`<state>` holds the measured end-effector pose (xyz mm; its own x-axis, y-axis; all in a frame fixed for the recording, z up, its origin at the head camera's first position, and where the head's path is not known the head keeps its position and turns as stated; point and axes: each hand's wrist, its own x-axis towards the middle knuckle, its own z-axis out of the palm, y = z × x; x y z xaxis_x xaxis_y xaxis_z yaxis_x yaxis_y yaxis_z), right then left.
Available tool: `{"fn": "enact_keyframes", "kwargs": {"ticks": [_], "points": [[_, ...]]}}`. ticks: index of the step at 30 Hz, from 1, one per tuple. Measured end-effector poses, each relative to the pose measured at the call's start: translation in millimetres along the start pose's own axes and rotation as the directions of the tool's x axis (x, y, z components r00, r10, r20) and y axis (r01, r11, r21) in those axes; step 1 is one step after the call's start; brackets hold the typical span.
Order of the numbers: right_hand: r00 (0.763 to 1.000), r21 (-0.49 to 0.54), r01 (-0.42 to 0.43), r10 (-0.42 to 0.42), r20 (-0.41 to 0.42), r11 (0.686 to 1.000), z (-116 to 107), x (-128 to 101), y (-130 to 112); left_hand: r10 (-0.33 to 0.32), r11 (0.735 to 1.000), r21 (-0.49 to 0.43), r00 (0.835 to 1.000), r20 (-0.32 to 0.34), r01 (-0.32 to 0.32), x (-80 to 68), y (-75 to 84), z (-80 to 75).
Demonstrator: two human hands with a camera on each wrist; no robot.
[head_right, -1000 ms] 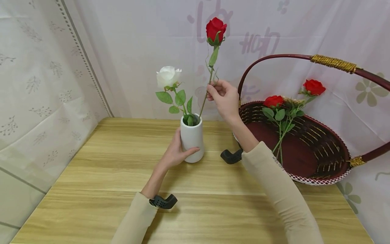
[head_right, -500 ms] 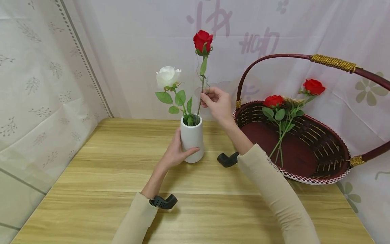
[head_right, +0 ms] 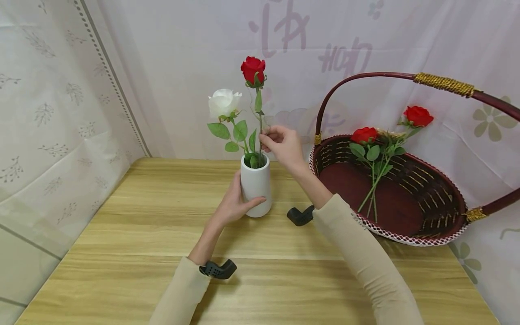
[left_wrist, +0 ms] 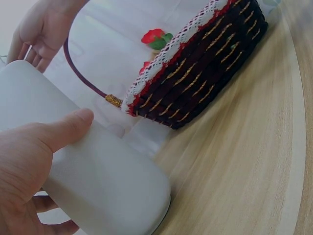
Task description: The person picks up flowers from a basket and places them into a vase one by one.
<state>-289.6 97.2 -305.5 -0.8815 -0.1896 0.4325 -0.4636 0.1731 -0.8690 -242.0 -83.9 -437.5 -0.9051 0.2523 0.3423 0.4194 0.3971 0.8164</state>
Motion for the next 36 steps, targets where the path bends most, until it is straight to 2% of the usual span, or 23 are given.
{"fn": "enact_keyframes", "kwargs": {"ticks": [13,36], "points": [[0.995,-0.133,-0.081,0.089,0.051,0.988,2,0,8,-0.020,1.000,0.009,1.000,0.000,0.020,0.3,-1.1,0.7],[0.984,-0.160,-0.128,0.145,0.100,0.979,5,-3,13,-0.021,1.000,0.019,1.000,0.001,0.021,0.6,-2.4,0.4]]}}
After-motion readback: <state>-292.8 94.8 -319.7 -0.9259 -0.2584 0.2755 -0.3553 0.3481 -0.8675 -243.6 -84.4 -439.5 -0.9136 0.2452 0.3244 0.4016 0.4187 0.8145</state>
